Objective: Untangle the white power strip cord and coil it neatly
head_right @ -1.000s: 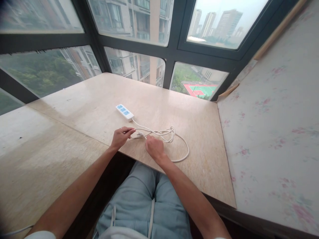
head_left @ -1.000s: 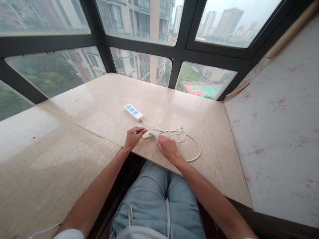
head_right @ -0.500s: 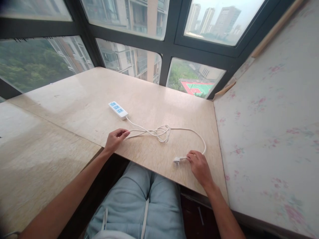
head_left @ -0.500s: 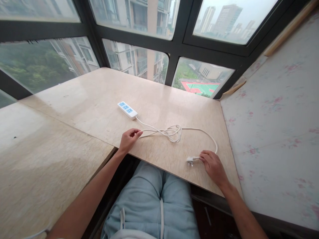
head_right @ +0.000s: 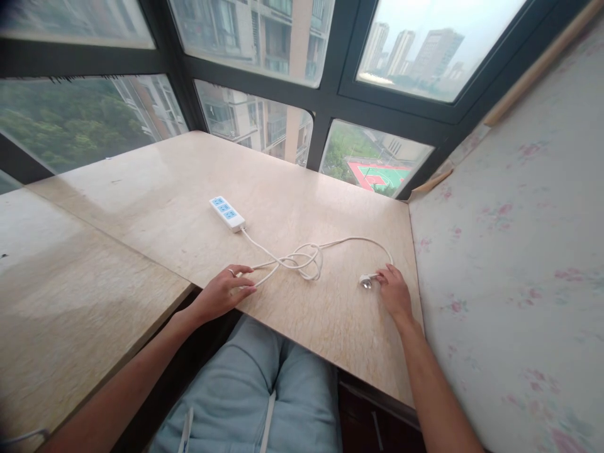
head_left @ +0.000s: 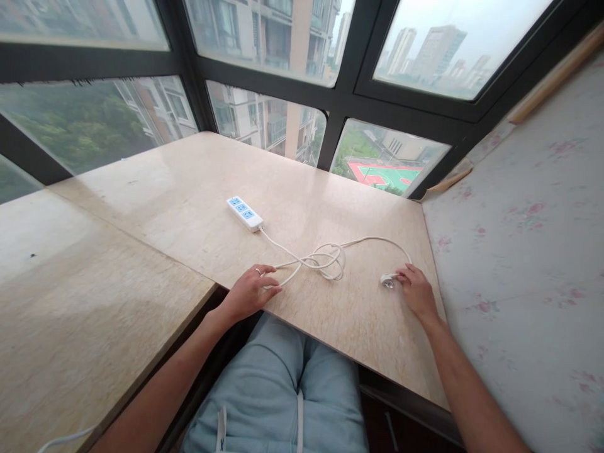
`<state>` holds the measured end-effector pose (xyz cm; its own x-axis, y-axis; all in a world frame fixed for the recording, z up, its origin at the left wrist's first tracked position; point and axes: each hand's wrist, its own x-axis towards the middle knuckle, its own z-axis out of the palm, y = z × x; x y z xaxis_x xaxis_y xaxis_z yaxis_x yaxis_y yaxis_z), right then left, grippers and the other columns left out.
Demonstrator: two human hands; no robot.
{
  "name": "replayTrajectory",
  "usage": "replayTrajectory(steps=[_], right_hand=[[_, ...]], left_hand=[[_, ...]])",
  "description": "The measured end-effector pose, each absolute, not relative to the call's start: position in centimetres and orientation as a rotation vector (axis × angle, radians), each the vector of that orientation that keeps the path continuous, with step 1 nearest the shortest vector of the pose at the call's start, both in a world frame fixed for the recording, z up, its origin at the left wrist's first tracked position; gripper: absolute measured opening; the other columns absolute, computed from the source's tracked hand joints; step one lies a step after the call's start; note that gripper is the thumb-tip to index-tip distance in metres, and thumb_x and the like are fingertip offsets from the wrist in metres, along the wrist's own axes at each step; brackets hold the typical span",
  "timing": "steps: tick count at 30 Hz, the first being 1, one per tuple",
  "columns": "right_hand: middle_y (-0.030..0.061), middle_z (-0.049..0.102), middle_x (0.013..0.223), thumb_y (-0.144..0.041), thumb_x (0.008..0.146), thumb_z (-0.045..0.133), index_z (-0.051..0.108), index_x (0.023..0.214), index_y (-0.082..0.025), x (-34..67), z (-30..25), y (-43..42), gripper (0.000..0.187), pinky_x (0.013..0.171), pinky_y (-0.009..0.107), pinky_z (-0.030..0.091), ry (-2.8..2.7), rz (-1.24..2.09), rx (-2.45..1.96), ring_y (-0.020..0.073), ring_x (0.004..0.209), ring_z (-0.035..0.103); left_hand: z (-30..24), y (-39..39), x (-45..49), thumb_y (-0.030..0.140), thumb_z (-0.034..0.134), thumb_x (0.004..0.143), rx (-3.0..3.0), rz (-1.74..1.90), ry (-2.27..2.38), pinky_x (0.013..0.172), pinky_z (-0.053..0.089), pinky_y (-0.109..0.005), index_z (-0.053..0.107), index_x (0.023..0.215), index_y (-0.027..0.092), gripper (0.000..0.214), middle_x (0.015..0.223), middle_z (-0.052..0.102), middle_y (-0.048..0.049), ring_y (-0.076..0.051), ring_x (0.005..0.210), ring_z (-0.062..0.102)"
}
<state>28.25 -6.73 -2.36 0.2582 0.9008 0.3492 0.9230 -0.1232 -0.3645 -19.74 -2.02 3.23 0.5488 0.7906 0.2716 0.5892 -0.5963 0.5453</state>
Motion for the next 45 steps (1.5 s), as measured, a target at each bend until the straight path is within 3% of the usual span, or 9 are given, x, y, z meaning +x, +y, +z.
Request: replayTrajectory(steps=[4,7,12,15,17,21,24,37,45], right_hand=[[0.0114,0.047,0.131,-0.013,0.073,0.039,0.068,0.105,-0.01,26.3,-0.8,-5.6,0.043,0.107,0.04,0.04,-1.64,-0.122,-2.06,0.0216,0.121,0.047],[0.0075,0.046,0.133,-0.009,0.073,0.035,0.064,0.113,-0.012,22.3,0.7,-5.1,0.049,0.111,0.038,0.038,-1.765,-0.166,-1.862,0.0182,0.125,0.045],[0.005,0.04,0.14,-0.003,0.073,0.031,0.052,0.13,-0.012,16.8,2.1,-2.1,0.061,0.114,0.035,0.036,-2.003,-0.11,-1.641,0.0137,0.133,0.036],[0.0062,0.04,0.14,-0.004,0.077,0.033,0.05,0.132,-0.011,15.8,1.8,1.4,0.059,0.116,0.037,0.032,-2.123,-0.07,-1.59,0.0159,0.135,0.034],[0.008,0.046,0.135,-0.009,0.083,0.039,0.055,0.127,-0.012,15.5,1.4,3.4,0.047,0.112,0.038,0.034,-2.235,0.021,-1.541,0.0178,0.128,0.04],[0.008,0.061,0.103,-0.018,0.09,0.047,0.067,0.098,-0.014,15.5,0.8,5.5,0.022,0.089,0.026,0.042,-2.36,0.196,-1.486,0.0142,0.098,0.052],[0.0063,0.061,0.089,-0.016,0.089,0.048,0.069,0.088,-0.015,16.2,0.3,5.5,0.021,0.081,0.022,0.039,-2.263,0.201,-1.513,0.0121,0.087,0.051],[0.0062,0.064,0.093,-0.018,0.089,0.044,0.07,0.097,-0.016,18.2,0.3,5.6,0.027,0.081,0.024,0.043,-2.068,0.176,-1.529,0.0128,0.089,0.057],[0.0072,0.065,0.095,-0.024,0.09,0.047,0.071,0.096,-0.015,19.9,1.3,6.2,0.026,0.083,0.026,0.043,-2.087,0.119,-1.52,0.0141,0.089,0.06]], left_hand=[[4.7,0.1,-18.4,0.041,0.055,0.089,2.376,0.848,1.137,0.098,0.044,-0.039,0.068,0.109,0.019,0.032,0.117,0.06,-0.0113,-0.022,0.111,0.054],[5.3,2.4,-16.7,0.039,0.049,0.093,2.361,0.832,1.069,0.101,0.04,-0.039,0.064,0.117,0.019,0.035,0.125,0.057,-0.0109,-0.021,0.119,0.05],[5.7,5.7,-14.1,0.026,0.054,0.089,2.609,0.346,0.979,0.105,0.03,-0.048,0.054,0.13,0.023,0.042,0.14,0.048,-0.0097,-0.027,0.135,0.035],[6.0,6.9,-13.7,0.032,0.058,0.087,2.676,0.111,0.899,0.1,0.032,-0.046,0.059,0.124,0.022,0.038,0.123,0.061,-0.0099,-0.027,0.12,0.051],[6.2,7.4,-14.0,0.034,0.057,0.088,2.693,0.073,0.888,0.093,0.036,-0.041,0.065,0.114,0.022,0.029,0.107,0.067,-0.0078,-0.023,0.102,0.06],[6.5,8.2,-16.0,0.028,0.051,0.092,2.669,0.301,0.945,0.072,0.039,-0.028,0.071,0.09,0.02,0.022,0.087,0.068,-0.0049,-0.017,0.082,0.061],[6.2,8.6,-18.2,0.03,0.051,0.092,2.563,0.621,1.133,0.066,0.039,-0.027,0.07,0.09,0.019,0.022,0.088,0.068,-0.0049,-0.017,0.079,0.061],[3.7,7.7,-23.2,0.037,0.048,0.091,2.243,1.166,1.516,0.073,0.046,-0.03,0.069,0.089,0.017,0.03,0.087,0.069,-0.0066,-0.019,0.077,0.063],[3.8,8.8,-25.3,0.039,0.049,0.088,2.153,1.193,1.715,0.076,0.048,-0.031,0.071,0.089,0.019,0.031,0.093,0.071,-0.0063,-0.022,0.083,0.065]])
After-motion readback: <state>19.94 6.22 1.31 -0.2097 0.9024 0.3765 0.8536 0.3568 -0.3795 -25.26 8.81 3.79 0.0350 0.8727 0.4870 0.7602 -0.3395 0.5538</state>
